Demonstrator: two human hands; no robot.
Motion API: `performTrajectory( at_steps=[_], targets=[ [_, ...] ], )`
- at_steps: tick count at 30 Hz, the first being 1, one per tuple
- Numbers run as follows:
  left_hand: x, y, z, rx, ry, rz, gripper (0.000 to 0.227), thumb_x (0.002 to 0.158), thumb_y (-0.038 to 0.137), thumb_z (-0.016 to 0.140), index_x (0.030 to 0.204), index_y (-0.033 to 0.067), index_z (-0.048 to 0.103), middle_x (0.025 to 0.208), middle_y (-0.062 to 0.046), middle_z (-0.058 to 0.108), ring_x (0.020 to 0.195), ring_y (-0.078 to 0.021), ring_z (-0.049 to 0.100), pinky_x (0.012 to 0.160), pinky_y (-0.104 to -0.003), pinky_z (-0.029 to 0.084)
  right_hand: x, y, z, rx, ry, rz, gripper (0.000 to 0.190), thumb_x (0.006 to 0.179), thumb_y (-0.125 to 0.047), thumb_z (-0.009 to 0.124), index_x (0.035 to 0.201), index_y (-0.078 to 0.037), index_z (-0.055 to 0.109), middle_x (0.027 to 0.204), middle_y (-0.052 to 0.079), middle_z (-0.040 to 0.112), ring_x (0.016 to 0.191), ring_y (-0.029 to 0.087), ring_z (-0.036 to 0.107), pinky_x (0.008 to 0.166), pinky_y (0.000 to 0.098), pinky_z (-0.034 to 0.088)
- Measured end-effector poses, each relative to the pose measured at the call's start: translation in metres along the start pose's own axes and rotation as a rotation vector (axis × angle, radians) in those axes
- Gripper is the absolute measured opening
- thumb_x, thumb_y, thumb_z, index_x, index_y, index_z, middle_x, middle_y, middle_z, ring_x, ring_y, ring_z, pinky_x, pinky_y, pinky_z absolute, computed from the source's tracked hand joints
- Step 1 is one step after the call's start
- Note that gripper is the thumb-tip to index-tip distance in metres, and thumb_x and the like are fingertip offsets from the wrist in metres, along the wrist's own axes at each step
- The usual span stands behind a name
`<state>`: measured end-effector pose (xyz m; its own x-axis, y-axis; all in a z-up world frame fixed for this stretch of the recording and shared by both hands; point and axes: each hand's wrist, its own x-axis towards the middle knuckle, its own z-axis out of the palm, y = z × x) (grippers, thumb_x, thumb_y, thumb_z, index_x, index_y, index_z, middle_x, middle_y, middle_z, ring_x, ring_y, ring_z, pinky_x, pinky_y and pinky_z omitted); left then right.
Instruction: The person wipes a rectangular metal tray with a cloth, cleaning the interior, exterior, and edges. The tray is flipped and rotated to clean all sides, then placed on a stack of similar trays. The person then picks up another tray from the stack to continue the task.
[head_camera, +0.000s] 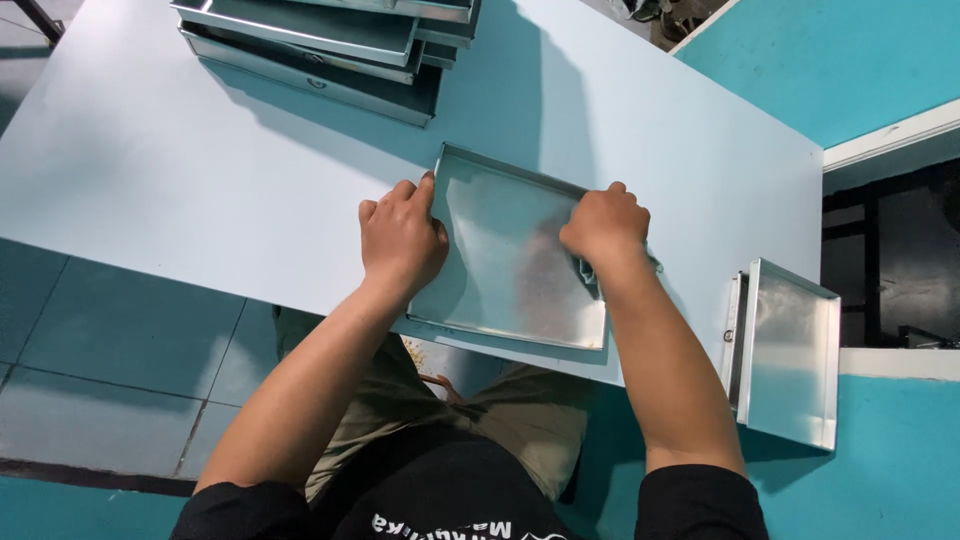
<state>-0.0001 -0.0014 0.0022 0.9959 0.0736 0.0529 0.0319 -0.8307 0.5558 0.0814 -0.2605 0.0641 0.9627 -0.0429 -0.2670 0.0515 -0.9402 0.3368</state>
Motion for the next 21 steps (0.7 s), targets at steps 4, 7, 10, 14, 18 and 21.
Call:
performTrajectory(
  at_steps=[4, 7, 10, 14, 18, 21],
  targets=[
    [-0.001, 0.002, -0.002, -0.017, 0.004, 0.006, 0.057, 0.086, 0.010, 0.065, 0.142, 0.0105, 0.058, 0.101, -0.006, 0.067, 0.088, -0.0250, 0.069, 0.082, -0.037, 0.037, 0.016, 0.004, 0.005, 0.051, -0.067, 0.032, 0.048, 0.076, -0.023, 0.066, 0.111, 0.009, 0.074, 0.106, 0.025, 0.065, 0.095, 0.040, 0.067, 0.071, 0.0570, 0.056],
    [0.001, -0.001, 0.002, -0.014, -0.001, -0.006, 0.057, 0.086, 0.012, 0.066, 0.143, 0.0114, 0.057, 0.101, -0.005, 0.066, 0.088, -0.0253, 0.068, 0.083, -0.038, 0.038, 0.011, 0.004, 0.010, 0.124, -0.058, -0.015, 0.054, 0.073, -0.026, 0.068, 0.111, 0.012, 0.074, 0.109, 0.027, 0.064, 0.100, 0.043, 0.067, 0.073, 0.0613, 0.057],
    [0.000, 0.000, 0.003, -0.021, 0.023, -0.003, 0.057, 0.085, 0.010, 0.065, 0.142, 0.0107, 0.058, 0.101, -0.006, 0.067, 0.088, -0.0262, 0.069, 0.081, -0.037, 0.038, -0.013, -0.012, -0.004, 0.183, -0.023, -0.044, 0.048, 0.075, -0.021, 0.062, 0.106, 0.014, 0.073, 0.116, 0.028, 0.063, 0.105, 0.046, 0.067, 0.082, 0.0609, 0.058],
    [0.000, -0.001, 0.005, -0.013, 0.028, 0.001, 0.058, 0.085, 0.012, 0.066, 0.142, 0.0110, 0.058, 0.102, -0.006, 0.067, 0.089, -0.0255, 0.068, 0.081, -0.037, 0.037, -0.041, -0.050, 0.007, 0.244, 0.203, -0.264, 0.041, 0.067, -0.013, 0.063, 0.100, 0.009, 0.074, 0.107, 0.024, 0.061, 0.097, 0.047, 0.068, 0.082, 0.0571, 0.059],
    [0.000, -0.002, 0.005, -0.019, 0.032, 0.005, 0.057, 0.085, 0.011, 0.064, 0.142, 0.0104, 0.058, 0.103, -0.006, 0.067, 0.088, -0.0265, 0.068, 0.081, -0.037, 0.037, -0.078, -0.088, -0.005, 0.434, 0.431, -0.582, 0.043, 0.061, -0.007, 0.060, 0.101, 0.002, 0.075, 0.092, 0.020, 0.063, 0.085, 0.047, 0.068, 0.077, 0.0542, 0.059],
    [-0.002, -0.001, 0.001, -0.027, 0.040, 0.025, 0.058, 0.085, 0.012, 0.069, 0.142, 0.0080, 0.058, 0.103, -0.008, 0.067, 0.088, -0.0292, 0.068, 0.079, -0.038, 0.037, -0.060, -0.092, 0.040, 0.521, 0.351, -0.759, 0.061, 0.059, -0.012, 0.064, 0.118, -0.005, 0.074, 0.101, 0.013, 0.061, 0.097, 0.042, 0.066, 0.089, 0.0528, 0.057]
  ],
)
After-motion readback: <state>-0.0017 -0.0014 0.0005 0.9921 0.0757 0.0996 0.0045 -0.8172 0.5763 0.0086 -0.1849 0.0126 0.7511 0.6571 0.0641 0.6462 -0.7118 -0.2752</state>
